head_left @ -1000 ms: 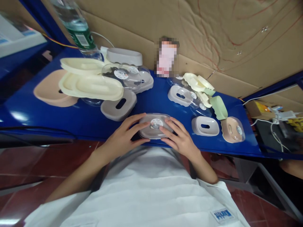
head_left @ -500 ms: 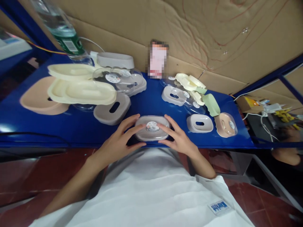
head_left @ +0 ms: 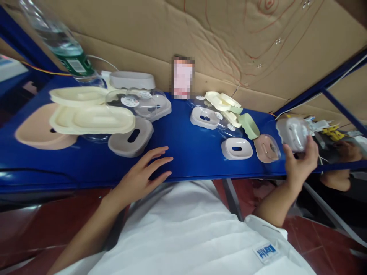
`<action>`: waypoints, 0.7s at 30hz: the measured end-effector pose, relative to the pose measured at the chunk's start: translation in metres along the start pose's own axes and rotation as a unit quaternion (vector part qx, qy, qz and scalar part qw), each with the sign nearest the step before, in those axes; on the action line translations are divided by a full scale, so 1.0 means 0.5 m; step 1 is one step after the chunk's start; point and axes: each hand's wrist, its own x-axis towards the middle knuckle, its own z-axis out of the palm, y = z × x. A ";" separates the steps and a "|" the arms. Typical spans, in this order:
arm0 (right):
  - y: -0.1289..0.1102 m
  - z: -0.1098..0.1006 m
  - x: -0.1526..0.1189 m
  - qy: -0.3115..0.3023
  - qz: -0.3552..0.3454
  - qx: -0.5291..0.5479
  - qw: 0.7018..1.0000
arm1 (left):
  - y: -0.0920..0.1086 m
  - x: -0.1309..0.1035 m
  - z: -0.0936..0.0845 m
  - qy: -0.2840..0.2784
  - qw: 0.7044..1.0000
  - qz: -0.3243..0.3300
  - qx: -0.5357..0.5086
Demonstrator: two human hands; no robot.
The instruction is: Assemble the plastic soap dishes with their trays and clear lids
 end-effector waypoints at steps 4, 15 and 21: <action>0.140 0.017 -0.012 0.029 0.116 -0.052 0.991 | -0.005 -0.001 0.003 -0.007 1.000 -0.005 0.004; 0.119 0.033 -0.051 0.011 0.118 -0.022 0.993 | -0.006 0.001 0.003 -0.004 1.000 0.005 0.003; -0.144 0.011 -0.088 -0.170 -0.096 0.101 0.975 | -0.008 0.000 0.008 0.001 1.000 0.015 0.010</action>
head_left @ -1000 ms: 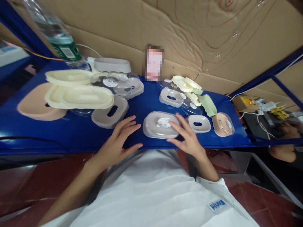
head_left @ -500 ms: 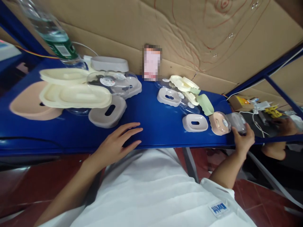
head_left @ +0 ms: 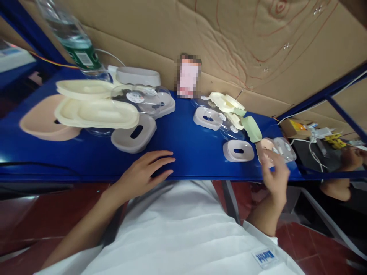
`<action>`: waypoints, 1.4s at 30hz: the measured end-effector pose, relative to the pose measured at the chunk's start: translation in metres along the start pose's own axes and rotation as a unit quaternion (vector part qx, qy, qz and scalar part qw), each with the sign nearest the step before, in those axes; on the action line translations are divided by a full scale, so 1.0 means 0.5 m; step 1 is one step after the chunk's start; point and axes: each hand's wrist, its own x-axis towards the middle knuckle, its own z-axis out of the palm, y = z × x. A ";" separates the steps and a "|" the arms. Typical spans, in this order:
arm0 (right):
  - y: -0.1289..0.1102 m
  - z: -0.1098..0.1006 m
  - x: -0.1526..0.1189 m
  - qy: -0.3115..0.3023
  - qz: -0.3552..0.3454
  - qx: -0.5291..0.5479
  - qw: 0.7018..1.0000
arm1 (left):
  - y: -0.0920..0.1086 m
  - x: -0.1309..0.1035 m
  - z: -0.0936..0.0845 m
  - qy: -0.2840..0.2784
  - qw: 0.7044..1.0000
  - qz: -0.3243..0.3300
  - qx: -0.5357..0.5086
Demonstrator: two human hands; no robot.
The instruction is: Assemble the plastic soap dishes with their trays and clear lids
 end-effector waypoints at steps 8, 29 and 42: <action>-0.237 0.113 0.082 -0.286 -0.190 0.080 0.936 | 0.001 -0.001 -0.003 -0.001 1.000 -0.005 -0.006; -0.191 0.124 0.271 -0.060 -0.113 0.062 0.990 | 0.076 0.013 0.025 -0.080 0.994 0.029 0.074; -0.101 0.078 -0.030 -0.044 -0.082 0.029 0.995 | 0.065 0.125 0.052 -0.040 0.984 -0.010 0.171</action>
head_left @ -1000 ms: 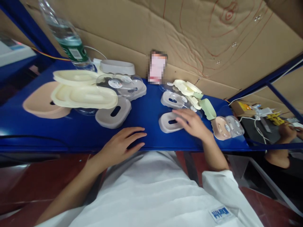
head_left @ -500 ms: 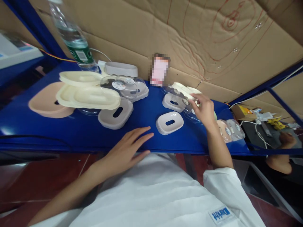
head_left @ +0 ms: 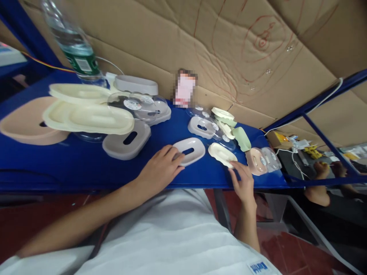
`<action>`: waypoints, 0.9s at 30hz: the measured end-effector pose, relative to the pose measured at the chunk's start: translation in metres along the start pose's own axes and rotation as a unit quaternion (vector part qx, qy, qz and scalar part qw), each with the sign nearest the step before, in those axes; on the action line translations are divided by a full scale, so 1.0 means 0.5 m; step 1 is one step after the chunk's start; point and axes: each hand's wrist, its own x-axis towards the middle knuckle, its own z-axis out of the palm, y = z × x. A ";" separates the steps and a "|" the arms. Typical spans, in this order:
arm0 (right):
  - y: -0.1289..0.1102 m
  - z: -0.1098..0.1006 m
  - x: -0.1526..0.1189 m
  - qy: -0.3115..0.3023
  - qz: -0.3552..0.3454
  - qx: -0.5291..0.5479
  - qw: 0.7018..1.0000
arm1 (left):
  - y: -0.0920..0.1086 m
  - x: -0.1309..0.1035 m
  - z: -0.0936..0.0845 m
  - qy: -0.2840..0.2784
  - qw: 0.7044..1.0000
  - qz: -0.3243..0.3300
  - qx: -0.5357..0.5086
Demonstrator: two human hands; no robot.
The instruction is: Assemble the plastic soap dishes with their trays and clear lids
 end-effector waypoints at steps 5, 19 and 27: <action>-0.033 0.027 0.029 -0.069 -0.044 0.037 0.996 | -0.054 -0.079 -0.051 0.108 0.989 -0.032 -0.092; -0.142 0.076 0.080 -0.136 -0.151 0.120 0.972 | -0.042 -0.127 -0.024 0.124 0.986 0.054 -0.094; -0.166 0.069 0.137 -0.213 -0.197 0.108 0.951 | -0.059 -0.132 -0.005 0.086 0.992 0.063 -0.073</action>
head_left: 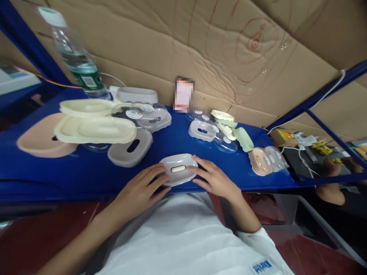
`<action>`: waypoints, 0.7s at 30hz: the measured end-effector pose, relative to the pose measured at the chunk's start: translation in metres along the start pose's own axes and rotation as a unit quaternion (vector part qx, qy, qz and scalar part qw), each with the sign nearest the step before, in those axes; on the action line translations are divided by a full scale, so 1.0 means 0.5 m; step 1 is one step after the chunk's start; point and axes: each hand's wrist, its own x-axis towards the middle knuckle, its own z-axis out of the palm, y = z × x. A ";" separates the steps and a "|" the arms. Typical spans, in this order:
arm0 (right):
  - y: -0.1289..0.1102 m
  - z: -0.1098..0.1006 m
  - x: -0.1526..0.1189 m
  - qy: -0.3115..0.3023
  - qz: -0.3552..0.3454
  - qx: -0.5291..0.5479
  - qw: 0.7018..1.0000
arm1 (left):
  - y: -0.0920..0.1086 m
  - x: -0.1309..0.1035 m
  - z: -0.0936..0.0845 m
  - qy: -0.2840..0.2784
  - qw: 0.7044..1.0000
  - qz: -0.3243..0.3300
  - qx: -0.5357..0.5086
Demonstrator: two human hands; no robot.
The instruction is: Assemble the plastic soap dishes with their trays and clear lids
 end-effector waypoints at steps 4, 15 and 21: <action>0.099 -0.117 0.010 0.141 0.124 -0.107 0.976 | -0.006 0.001 0.009 -0.008 1.000 -0.009 -0.017; 0.235 -0.115 0.036 0.156 0.194 -0.152 0.956 | -0.011 0.003 -0.007 0.024 0.995 -0.066 -0.069; 0.183 -0.035 0.091 0.139 0.188 -0.158 0.959 | -0.016 0.008 -0.010 0.014 0.995 -0.066 -0.078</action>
